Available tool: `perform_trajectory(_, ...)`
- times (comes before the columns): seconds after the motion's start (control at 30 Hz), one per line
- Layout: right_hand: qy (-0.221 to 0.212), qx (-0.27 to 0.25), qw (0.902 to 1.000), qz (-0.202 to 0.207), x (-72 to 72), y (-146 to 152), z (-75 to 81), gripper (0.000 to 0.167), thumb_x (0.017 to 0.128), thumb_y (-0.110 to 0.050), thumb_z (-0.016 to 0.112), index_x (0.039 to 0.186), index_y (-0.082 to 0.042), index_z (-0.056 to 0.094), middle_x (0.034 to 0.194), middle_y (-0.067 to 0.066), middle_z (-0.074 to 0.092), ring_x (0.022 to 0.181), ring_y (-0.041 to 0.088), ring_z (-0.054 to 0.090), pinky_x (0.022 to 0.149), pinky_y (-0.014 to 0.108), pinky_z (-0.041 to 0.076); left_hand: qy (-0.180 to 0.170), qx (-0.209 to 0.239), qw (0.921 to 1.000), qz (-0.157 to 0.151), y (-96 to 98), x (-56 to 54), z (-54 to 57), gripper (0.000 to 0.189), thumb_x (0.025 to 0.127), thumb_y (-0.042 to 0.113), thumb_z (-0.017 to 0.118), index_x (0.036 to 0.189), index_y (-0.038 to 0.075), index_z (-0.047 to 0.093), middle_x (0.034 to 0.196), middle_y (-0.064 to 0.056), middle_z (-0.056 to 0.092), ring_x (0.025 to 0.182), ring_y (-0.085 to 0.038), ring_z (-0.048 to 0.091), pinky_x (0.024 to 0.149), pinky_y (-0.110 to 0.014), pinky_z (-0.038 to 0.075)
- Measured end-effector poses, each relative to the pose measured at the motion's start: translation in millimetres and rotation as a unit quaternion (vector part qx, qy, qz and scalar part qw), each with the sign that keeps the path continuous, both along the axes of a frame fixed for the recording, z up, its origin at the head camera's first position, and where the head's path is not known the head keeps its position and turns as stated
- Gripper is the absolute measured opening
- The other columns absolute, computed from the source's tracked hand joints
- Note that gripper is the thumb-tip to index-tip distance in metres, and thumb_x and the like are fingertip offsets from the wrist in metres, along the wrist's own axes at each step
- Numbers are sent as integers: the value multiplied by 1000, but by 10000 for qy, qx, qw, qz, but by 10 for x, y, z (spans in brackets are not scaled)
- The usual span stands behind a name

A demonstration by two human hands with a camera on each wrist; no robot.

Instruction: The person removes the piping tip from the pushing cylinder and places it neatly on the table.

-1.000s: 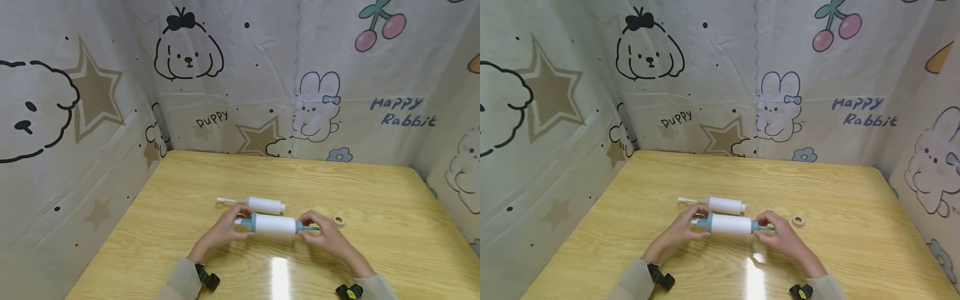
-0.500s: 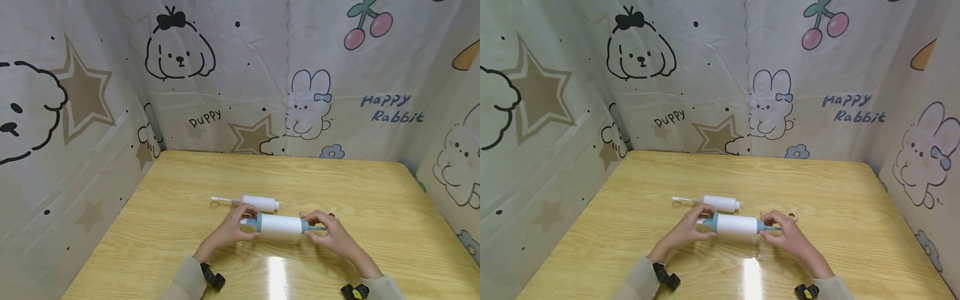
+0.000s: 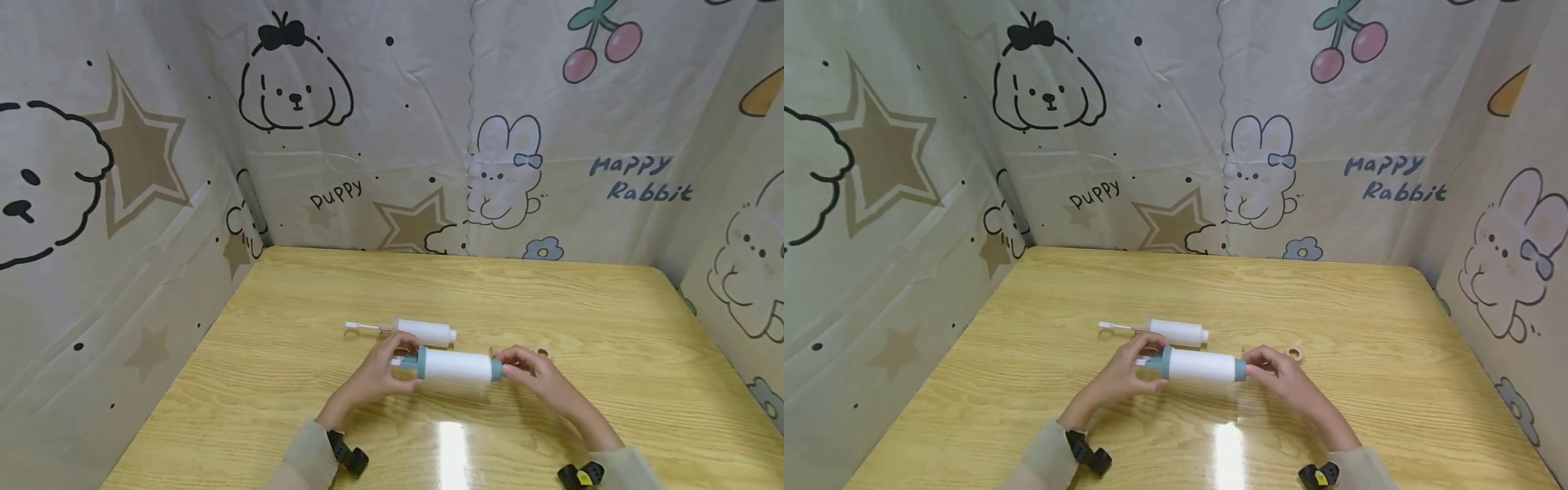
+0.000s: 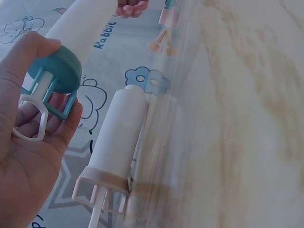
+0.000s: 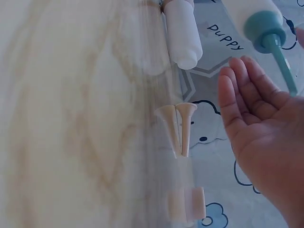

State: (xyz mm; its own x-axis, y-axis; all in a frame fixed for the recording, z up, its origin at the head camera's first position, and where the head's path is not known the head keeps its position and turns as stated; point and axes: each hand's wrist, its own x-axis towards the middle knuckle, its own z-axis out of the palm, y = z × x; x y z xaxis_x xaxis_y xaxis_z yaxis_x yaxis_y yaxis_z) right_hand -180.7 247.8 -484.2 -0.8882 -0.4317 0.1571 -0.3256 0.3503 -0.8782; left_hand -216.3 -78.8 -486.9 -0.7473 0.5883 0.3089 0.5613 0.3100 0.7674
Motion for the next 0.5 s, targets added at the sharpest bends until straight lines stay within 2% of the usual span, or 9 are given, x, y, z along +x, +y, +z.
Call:
perform_trajectory(0.1,-419,-138,9988,209,-34,11,-2,27,105,-13,40,106,4,61,101,-5,63,89,3,59,78,28,54,-6,14,10000,23,-3,4,4,56,76,5,80,122,6,48,115,-11,59,106,-24,62,97,-31,55)
perform_trajectory(0.23,-526,-234,9972,474,-68,8,-15,29,105,-12,40,95,5,60,86,-2,63,80,11,58,73,29,52,-3,20,10000,62,-1,4,8,56,76,5,80,122,6,48,114,-11,60,105,-23,62,97,-30,55)
perform_trajectory(0.37,-722,-298,9955,535,-73,3,-18,27,105,-13,42,93,5,59,85,-6,63,82,7,58,74,27,51,33,-13,10000,79,3,6,7,56,76,5,80,122,7,48,115,-11,59,105,-23,61,97,-30,55)
perform_trajectory(0.5,-815,-330,9949,488,-70,-9,-6,25,104,-14,45,94,2,60,88,-4,63,86,7,58,76,26,51,78,-54,9999,79,9,9,1,57,76,4,81,122,6,48,116,-11,59,106,-23,61,97,-30,55)
